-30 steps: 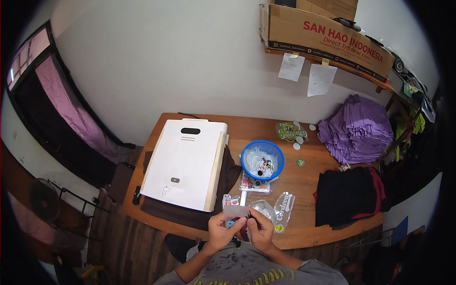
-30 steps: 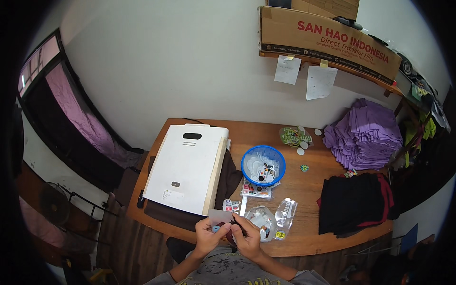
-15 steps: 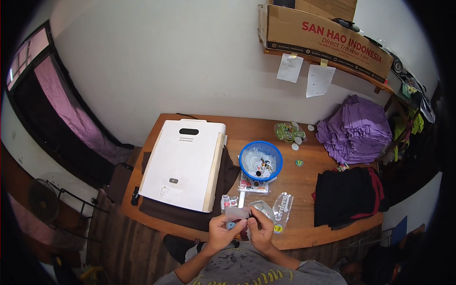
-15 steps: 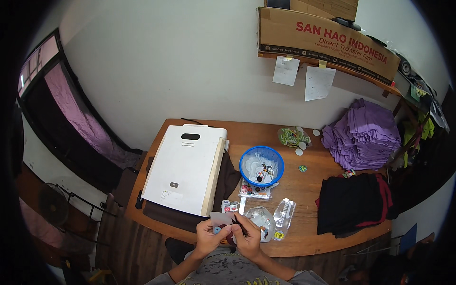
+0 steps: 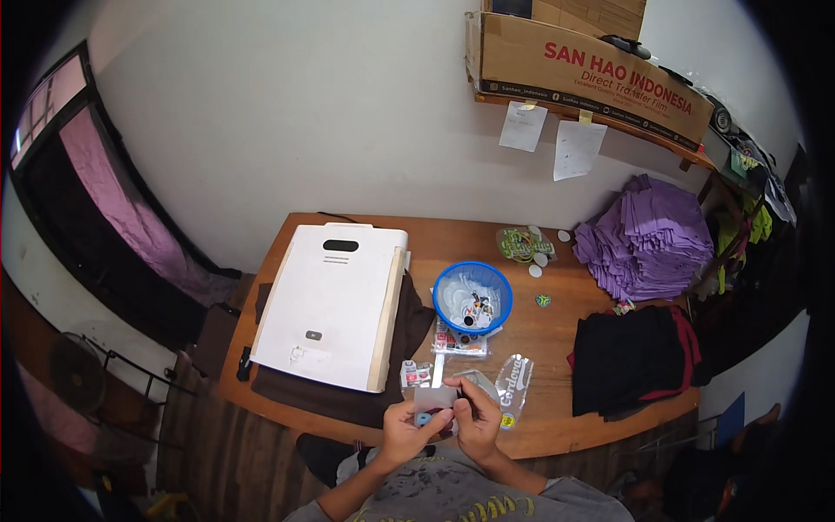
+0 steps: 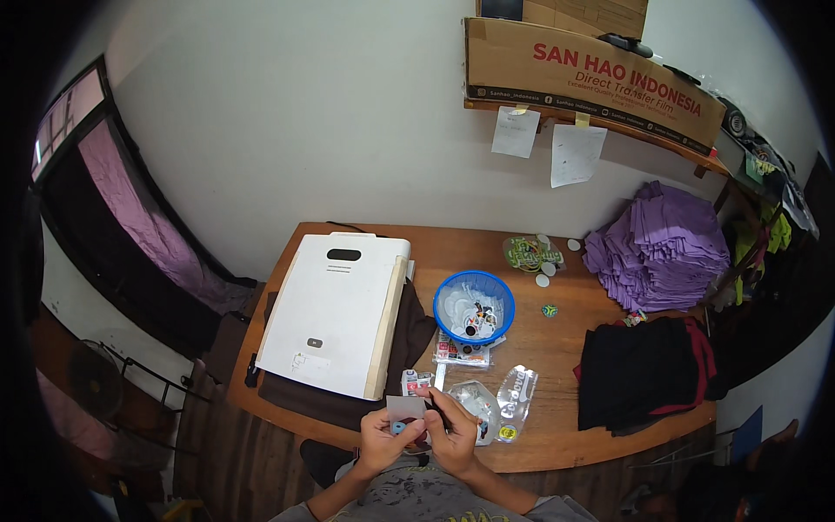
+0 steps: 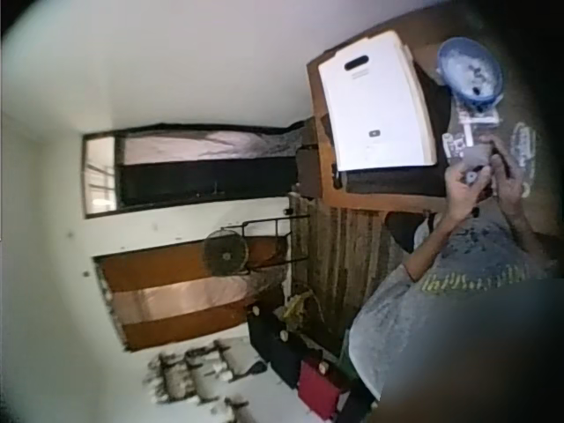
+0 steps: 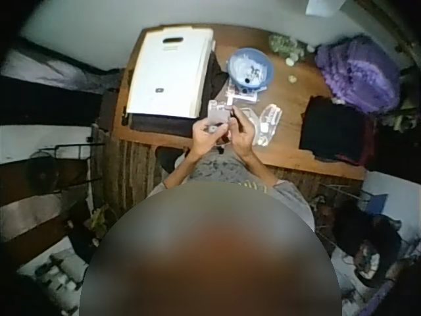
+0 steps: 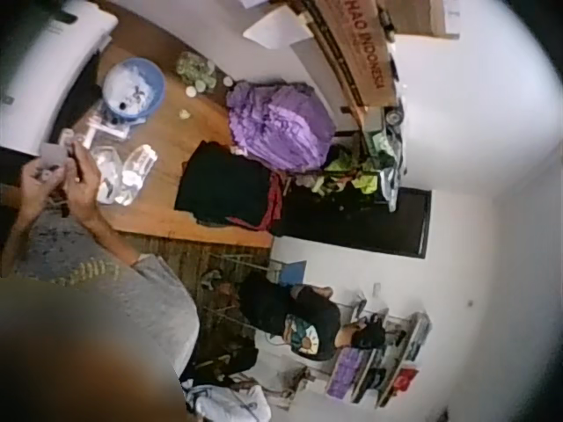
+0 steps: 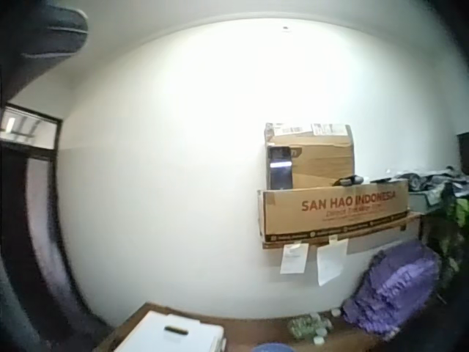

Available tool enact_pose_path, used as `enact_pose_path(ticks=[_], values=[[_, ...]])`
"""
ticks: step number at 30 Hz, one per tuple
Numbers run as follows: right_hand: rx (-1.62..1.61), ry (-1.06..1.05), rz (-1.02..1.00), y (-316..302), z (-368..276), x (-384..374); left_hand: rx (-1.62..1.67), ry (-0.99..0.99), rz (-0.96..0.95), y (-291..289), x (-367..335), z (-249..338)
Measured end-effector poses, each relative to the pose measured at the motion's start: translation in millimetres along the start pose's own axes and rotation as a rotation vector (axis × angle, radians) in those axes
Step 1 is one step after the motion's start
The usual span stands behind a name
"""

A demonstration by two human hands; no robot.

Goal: Remove excess vinyl from a multi-colored heat transfer print using a weeding tool.

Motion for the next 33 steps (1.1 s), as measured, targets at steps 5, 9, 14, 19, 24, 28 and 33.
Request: enact_pose_path(ticks=[5,9,14,19,24,28,33], values=[[-0.054,0.044,0.014,-0.5,1.0,-1.9,0.007,-0.019,-0.003,1.9,-0.4,0.0],[-0.090,0.075,0.071,0.8,-3.4,-8.5,0.030,-0.073,0.005,3.9,2.0,-0.4],[-0.309,0.072,0.096,-6.4,11.1,-14.8,-0.045,-0.095,0.028,-1.4,3.2,-9.0],[-0.228,0.080,-0.057,-17.9,29.8,-20.3,-0.122,0.027,0.032,-5.4,-4.9,1.9],[-0.125,0.284,-0.110,-4.9,19.4,-14.0,-0.118,-0.047,-0.085,-10.2,-6.8,-2.5],[-0.321,0.355,0.118,-14.2,24.8,-15.7,0.196,-0.269,-0.234,-19.5,-7.9,-9.7],[-0.598,0.493,0.189,-16.6,24.1,-20.2,1.190,-0.303,-0.492,-37.9,-6.8,-13.4]])
Point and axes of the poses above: each hand's wrist, its own x-axis away from the middle knuckle, its own y-axis out of the palm, z = x × y, the point moved 4 cm from there along -x, towards the middle knuckle, and after that the axes turned 1 degree about x, right-handed, at the moved point
